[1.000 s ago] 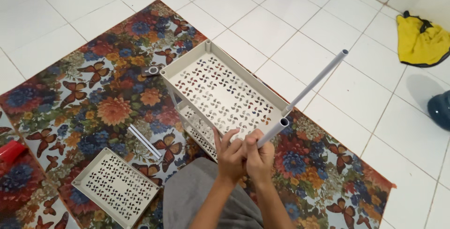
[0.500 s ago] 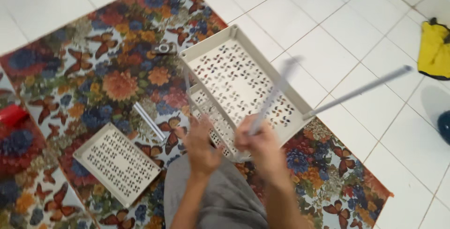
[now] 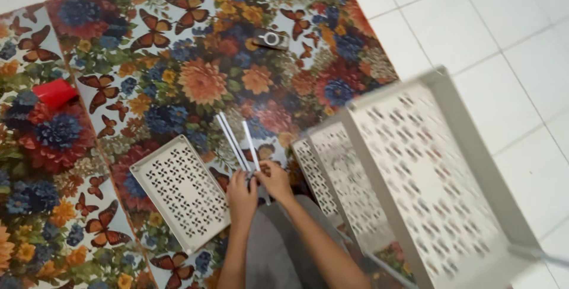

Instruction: The person assembles a white plastic storage rack by inserting metal poles into the corners of perforated trays. They stack the trays and secure them with the poles to form a multi-tiered unit.

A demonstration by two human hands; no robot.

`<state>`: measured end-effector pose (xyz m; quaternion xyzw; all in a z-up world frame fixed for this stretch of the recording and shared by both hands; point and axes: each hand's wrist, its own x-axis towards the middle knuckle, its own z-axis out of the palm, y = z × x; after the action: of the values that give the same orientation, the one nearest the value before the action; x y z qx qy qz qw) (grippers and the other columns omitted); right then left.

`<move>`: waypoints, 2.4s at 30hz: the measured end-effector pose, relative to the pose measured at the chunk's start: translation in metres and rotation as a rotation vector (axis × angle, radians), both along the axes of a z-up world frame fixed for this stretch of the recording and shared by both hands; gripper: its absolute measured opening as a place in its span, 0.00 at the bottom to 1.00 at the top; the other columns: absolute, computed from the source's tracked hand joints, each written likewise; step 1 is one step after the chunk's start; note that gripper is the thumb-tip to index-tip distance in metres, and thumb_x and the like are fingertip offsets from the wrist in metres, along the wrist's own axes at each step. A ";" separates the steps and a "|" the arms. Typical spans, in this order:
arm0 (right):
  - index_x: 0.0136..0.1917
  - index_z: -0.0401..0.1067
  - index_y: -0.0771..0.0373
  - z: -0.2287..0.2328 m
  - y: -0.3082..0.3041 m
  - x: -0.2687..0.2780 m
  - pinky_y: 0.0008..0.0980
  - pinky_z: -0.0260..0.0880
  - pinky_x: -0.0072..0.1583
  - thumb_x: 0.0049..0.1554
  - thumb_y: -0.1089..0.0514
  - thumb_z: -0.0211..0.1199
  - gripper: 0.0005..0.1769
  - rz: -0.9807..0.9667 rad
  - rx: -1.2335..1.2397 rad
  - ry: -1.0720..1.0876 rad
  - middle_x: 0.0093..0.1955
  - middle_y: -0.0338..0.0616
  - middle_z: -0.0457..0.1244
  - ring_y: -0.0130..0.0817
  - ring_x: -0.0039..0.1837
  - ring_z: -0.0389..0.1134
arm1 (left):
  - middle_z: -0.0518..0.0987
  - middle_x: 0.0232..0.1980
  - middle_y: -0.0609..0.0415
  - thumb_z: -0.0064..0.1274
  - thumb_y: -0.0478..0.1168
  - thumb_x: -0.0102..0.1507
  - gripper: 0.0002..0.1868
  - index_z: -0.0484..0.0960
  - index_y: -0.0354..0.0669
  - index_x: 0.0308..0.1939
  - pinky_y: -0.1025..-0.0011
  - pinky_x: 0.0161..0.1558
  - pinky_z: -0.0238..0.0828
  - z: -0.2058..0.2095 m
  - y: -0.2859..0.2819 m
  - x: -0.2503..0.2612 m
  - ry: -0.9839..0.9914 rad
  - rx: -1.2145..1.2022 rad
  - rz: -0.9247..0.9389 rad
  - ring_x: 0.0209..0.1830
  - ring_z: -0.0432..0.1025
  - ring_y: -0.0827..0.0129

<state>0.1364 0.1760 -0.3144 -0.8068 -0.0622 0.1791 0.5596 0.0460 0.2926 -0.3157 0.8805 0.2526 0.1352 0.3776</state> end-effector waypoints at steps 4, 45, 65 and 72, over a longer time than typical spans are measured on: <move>0.58 0.83 0.61 -0.059 0.039 0.038 0.42 0.78 0.53 0.56 0.54 0.81 0.19 0.030 -0.252 -0.139 0.45 0.49 0.74 0.45 0.49 0.76 | 0.77 0.74 0.31 0.58 0.47 0.72 0.24 0.81 0.32 0.65 0.47 0.72 0.68 -0.050 0.021 0.041 0.017 0.027 0.008 0.72 0.72 0.36; 0.67 0.77 0.65 0.419 -0.057 -0.039 0.45 0.75 0.68 0.67 0.60 0.69 0.16 0.017 0.067 -0.822 0.66 0.53 0.69 0.54 0.71 0.73 | 0.70 0.84 0.37 0.50 0.33 0.73 0.24 0.75 0.33 0.74 0.41 0.81 0.58 0.364 -0.034 -0.017 -0.497 0.273 -0.332 0.86 0.62 0.36; 0.61 0.81 0.62 0.467 -0.314 -0.136 0.44 0.74 0.66 0.67 0.61 0.70 0.10 -0.504 -0.287 -0.909 0.63 0.50 0.69 0.49 0.66 0.73 | 0.79 0.73 0.58 0.59 0.42 0.68 0.21 0.85 0.50 0.66 0.09 0.73 0.38 0.357 -0.314 -0.066 -0.354 0.398 -0.804 0.84 0.59 0.42; 0.63 0.81 0.65 0.414 -0.324 -0.105 0.45 0.71 0.75 0.68 0.63 0.73 0.11 -0.859 -0.395 -1.305 0.69 0.49 0.66 0.46 0.75 0.68 | 0.73 0.83 0.70 0.59 0.43 0.71 0.17 0.89 0.63 0.63 0.18 0.81 0.29 0.348 -0.235 -0.019 -0.385 0.344 -1.019 0.88 0.55 0.52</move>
<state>0.0318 -0.1478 0.0996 -0.7862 -0.0282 -0.5514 0.2776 0.0269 0.0578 0.0320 0.8994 -0.3029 0.1333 0.2855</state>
